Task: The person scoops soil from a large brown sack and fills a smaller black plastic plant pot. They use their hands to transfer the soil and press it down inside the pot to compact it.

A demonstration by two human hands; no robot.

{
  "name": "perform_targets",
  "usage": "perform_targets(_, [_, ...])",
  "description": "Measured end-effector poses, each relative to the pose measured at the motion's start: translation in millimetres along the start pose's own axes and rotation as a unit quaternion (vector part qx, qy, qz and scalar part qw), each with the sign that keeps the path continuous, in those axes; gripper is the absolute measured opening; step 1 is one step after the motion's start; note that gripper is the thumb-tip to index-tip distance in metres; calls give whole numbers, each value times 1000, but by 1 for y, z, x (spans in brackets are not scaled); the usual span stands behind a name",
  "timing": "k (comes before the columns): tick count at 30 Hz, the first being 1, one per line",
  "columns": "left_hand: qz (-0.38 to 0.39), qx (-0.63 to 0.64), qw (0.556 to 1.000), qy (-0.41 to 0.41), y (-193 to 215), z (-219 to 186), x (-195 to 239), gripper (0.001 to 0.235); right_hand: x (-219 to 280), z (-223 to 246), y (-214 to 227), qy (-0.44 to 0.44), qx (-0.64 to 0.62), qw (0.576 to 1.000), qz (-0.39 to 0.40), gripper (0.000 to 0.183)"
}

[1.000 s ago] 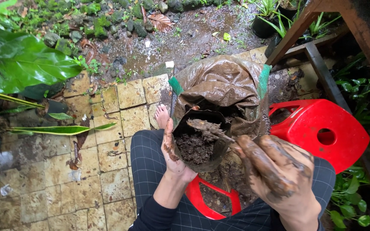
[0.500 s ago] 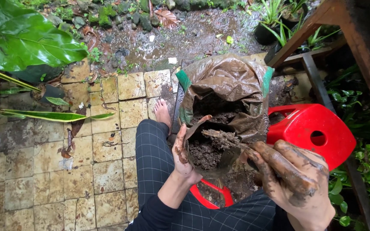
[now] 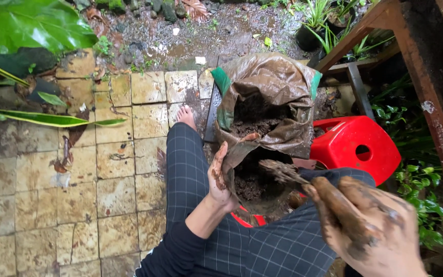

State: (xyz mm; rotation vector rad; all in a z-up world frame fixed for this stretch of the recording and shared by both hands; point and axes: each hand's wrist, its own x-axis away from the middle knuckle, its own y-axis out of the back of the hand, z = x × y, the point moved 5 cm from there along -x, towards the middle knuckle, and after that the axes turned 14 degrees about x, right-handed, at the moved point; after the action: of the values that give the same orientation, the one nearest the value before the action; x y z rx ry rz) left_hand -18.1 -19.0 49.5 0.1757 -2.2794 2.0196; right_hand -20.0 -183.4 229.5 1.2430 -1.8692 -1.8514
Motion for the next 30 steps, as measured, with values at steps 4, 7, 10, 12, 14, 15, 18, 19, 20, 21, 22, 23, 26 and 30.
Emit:
perform_targets(4, [6,60,998,-16,5,5,13,56,8,7,9,-1,69,993,94,15])
perform_targets(7, [16,56,998,-19,-6,8,19,55,-2,24,-3,63,93,987,112,20])
perform_targets(10, [24,55,998,-10,-9,12,28,55,6,23,-2,103,99,981,133,35])
perform_targets(12, [14,62,998,-4,-5,12,30,56,8,23,9,121,136,973,138,40])
perform_targets(14, [37,44,998,-5,-4,14,34,54,3,27,32,50,123,987,89,11])
perform_targets(15, [35,45,998,-3,-5,16,36,54,7,26,22,49,123,987,93,11])
perform_targets(18, [15,88,996,18,-6,23,39,58,27,29,-6,168,138,961,174,43])
perform_targets(19, [30,99,994,30,-5,24,41,57,33,25,-5,170,134,962,164,47])
perform_targets(20, [45,110,992,42,-4,26,42,56,39,21,-4,172,131,964,153,51])
perform_targets(21, [37,110,992,51,-2,27,44,56,35,27,10,164,128,965,161,51])
perform_targets(22, [55,85,994,36,-1,25,45,62,29,27,27,93,89,979,156,39])
perform_targets(23, [73,61,995,20,-1,25,48,70,24,26,43,22,51,987,150,31])
perform_targets(26, [63,137,988,30,2,33,47,58,51,29,11,157,100,974,128,45])
perform_targets(30, [37,165,983,73,-2,37,55,51,31,37,21,161,147,955,201,34])
